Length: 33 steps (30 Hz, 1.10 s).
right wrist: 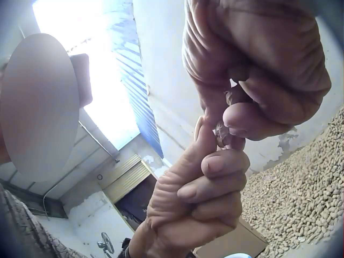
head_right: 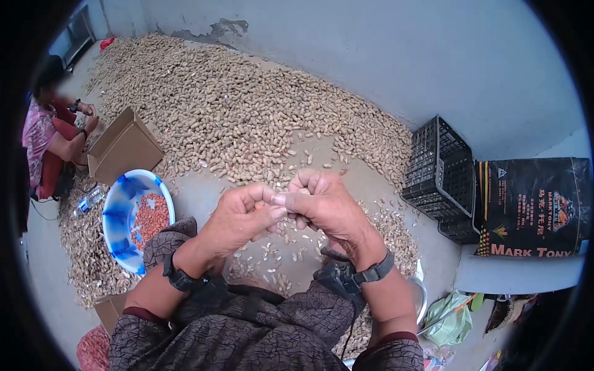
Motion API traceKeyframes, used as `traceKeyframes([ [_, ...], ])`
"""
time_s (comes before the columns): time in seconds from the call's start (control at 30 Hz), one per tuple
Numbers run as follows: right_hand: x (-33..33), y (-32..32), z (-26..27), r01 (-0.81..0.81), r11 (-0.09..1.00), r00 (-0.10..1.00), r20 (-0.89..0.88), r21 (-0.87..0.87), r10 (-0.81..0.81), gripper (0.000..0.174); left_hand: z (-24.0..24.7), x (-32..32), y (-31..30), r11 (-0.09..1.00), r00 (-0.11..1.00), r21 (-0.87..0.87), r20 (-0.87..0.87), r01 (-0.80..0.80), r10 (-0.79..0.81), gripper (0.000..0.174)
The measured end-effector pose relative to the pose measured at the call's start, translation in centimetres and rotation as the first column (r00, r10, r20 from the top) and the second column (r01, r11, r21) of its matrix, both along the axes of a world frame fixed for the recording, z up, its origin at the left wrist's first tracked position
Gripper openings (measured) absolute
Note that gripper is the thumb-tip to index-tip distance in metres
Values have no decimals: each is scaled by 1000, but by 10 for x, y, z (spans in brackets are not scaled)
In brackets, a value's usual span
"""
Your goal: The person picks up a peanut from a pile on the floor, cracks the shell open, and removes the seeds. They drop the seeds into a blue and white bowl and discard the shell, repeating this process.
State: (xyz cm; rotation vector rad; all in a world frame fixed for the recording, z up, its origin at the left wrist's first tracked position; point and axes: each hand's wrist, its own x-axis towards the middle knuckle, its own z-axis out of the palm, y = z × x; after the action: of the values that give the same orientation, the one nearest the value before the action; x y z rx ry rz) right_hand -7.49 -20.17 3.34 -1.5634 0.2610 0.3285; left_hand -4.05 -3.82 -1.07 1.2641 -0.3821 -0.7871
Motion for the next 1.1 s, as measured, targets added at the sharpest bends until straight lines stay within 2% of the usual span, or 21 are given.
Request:
traceKeyframes([
  [0.1, 0, 10, -2, -5, 989, 1000, -4, 148, 5, 21, 5, 2, 11, 1000, 999, -15, 38, -3, 3, 14],
  [0.27, 3, 17, -9, -8, 980, 1000, 8, 197, 7, 17, 4, 5, 19, 999, 995, -3, 94, -35, 35, 14],
  [0.37, 5, 20, -9, 23, 969, 999, 37, 246, -33, 14, 1, 10, 20, 997, 997, -73, 77, -20, 26, 13],
  [0.43, 6, 21, -10, 39, 967, 995, 78, 253, -60, 13, 1, 12, 20, 991, 999, -133, -27, -22, 19, 14],
  [0.53, 8, 19, -17, 44, 956, 993, 95, 291, -74, 11, -5, 12, 12, 980, 999, -198, -34, -23, 17, 16],
  [0.63, 4, 15, -27, 150, 954, 979, 97, 260, -181, 10, -10, 12, 2, 986, 998, -169, -57, -5, -4, 18],
  [0.7, 1, 14, -25, 218, 966, 964, 123, 140, -236, 10, -18, 11, -4, 984, 996, -179, -83, 4, -20, 20],
  [0.73, 0, 14, -27, 218, 966, 964, 121, 139, -235, 10, -20, 11, -5, 982, 994, -190, -105, 6, -26, 21],
  [0.8, -1, 18, -31, 287, 958, 938, 201, 14, -284, 12, -18, 11, -9, 985, 993, -170, -121, -11, -10, 20],
  [0.83, -1, 20, -37, 285, 958, 939, 195, 14, -282, 12, -19, 9, -10, 988, 990, -150, -139, -23, 1, 20],
  [0.9, 0, 20, -47, 358, 918, 879, 395, -172, -268, 12, -20, 9, -14, 994, 997, -107, -81, -29, 20, 19],
  [0.93, -1, 20, -45, 357, 918, 880, 393, -174, -267, 12, -21, 10, -14, 997, 999, -64, -20, -38, 37, 19],
  [1.03, -4, 19, -40, 382, 919, 891, 303, -101, -337, 11, -17, 12, -12, 989, 991, -149, -125, 22, -41, 18],
  [1.1, -6, 18, -39, 417, 909, 873, 279, -7, -399, 11, -15, 10, -12, 992, 996, -121, -81, 31, -41, 17],
])
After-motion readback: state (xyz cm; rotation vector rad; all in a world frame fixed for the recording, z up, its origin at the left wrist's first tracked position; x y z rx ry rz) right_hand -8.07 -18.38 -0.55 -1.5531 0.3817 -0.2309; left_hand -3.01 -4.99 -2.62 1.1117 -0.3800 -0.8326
